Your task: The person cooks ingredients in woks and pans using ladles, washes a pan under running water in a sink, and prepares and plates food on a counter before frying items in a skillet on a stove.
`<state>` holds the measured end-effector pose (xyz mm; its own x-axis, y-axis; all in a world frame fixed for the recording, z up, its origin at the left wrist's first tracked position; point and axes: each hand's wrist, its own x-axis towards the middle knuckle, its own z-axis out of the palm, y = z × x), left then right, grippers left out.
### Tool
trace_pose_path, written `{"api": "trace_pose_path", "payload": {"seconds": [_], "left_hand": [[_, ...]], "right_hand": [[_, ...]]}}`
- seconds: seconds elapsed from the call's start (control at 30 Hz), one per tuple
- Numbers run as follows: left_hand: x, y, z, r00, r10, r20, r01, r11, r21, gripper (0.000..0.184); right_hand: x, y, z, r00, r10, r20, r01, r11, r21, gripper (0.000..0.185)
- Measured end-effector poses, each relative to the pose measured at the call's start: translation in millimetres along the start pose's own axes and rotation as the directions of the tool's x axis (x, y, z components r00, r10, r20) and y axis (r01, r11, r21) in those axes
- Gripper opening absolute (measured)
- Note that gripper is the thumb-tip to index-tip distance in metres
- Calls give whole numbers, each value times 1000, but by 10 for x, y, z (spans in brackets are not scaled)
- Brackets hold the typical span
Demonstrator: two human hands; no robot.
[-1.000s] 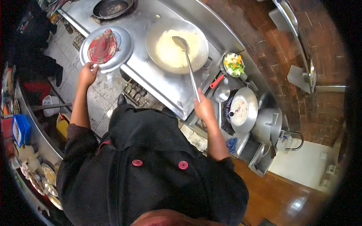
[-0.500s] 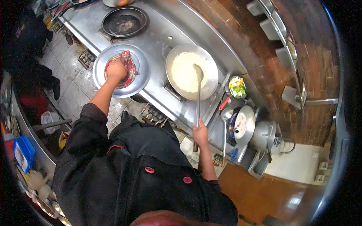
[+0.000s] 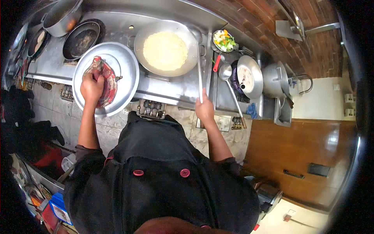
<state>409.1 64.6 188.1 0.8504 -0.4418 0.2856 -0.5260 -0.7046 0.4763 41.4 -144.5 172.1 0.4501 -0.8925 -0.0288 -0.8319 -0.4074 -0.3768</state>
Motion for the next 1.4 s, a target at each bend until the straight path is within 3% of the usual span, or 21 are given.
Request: {"api": "trace_pose_path", "payload": {"seconds": [0.07,0.1,0.2,0.23,0.27,0.33,0.4,0.47,0.53,0.6,0.67,0.73,0.77,0.8,0.9,1.0,1.07,1.13,1.27,1.3,1.4], "left_hand": [[113,283,-49,1000,4,17,-4,1000,9,29],[187,426,-41,997,73,24,-72,997,-15,28],[434,828,191,977,210,21,-208,975,-83,25],[487,1056,188,967,239,91,-231,969,-88,24],[540,1294,184,951,266,160,-254,963,-93,24],[688,1564,535,920,352,174,-339,936,-100,25],[830,1804,937,900,359,246,-343,933,-105,27],[906,2046,1242,878,362,312,-341,932,-121,29],[885,2220,1490,833,465,299,-463,882,-84,31],[843,2398,1655,856,361,371,-366,929,-57,30],[754,2522,1559,785,245,569,-214,969,-121,30],[622,2370,1773,872,285,398,-261,959,-114,31],[545,2308,1774,904,346,251,-319,937,-144,28],[506,2273,1776,907,409,97,-391,906,-161,25],[557,2148,1911,972,232,-32,-234,947,-220,20],[576,2022,1520,984,165,-74,-178,951,-253,18],[566,1821,1130,941,202,-271,-272,929,-251,19],[572,1544,751,909,161,-386,-263,938,-227,19],[500,918,343,933,8,-359,-63,988,-140,22],[481,761,296,977,-126,-170,106,987,-122,22],[176,-8,739,978,-17,-210,-8,993,-119,26]], "right_hand": [[32,-67,0,982,119,144,-118,993,-17,50],[7,160,218,998,-29,55,21,990,136,49],[-269,80,49,995,14,95,-26,991,128,50],[-358,283,179,987,-117,-113,136,974,180,51],[-438,410,180,986,-126,-113,145,972,182,51],[-558,685,100,983,34,-182,26,947,321,46],[-728,1047,42,969,237,-64,-188,885,426,43],[-935,1335,66,955,260,-143,-189,904,382,29],[-1171,1717,203,968,246,-42,-228,941,249,28],[-1332,1853,253,972,222,72,-233,950,206,29],[-1436,1982,427,965,238,114,-264,842,470,17],[-1372,1893,417,862,299,410,-504,587,633,15],[-1343,1892,518,881,260,395,-472,527,707,15],[-1260,1877,561,880,214,425,-469,539,700,15],[-1004,1823,595,825,134,549,-529,525,667,12],[-824,1992,794,841,54,539,-465,584,666,12],[-724,1937,646,849,-10,529,-370,704,607,24],[-720,1959,595,996,-87,-3,85,975,203,38],[-639,1670,365,986,-66,155,7,935,353,41],[-629,1552,384,984,-86,158,28,940,341,41],[-584,821,459,945,-298,135,247,920,305,35]]}}
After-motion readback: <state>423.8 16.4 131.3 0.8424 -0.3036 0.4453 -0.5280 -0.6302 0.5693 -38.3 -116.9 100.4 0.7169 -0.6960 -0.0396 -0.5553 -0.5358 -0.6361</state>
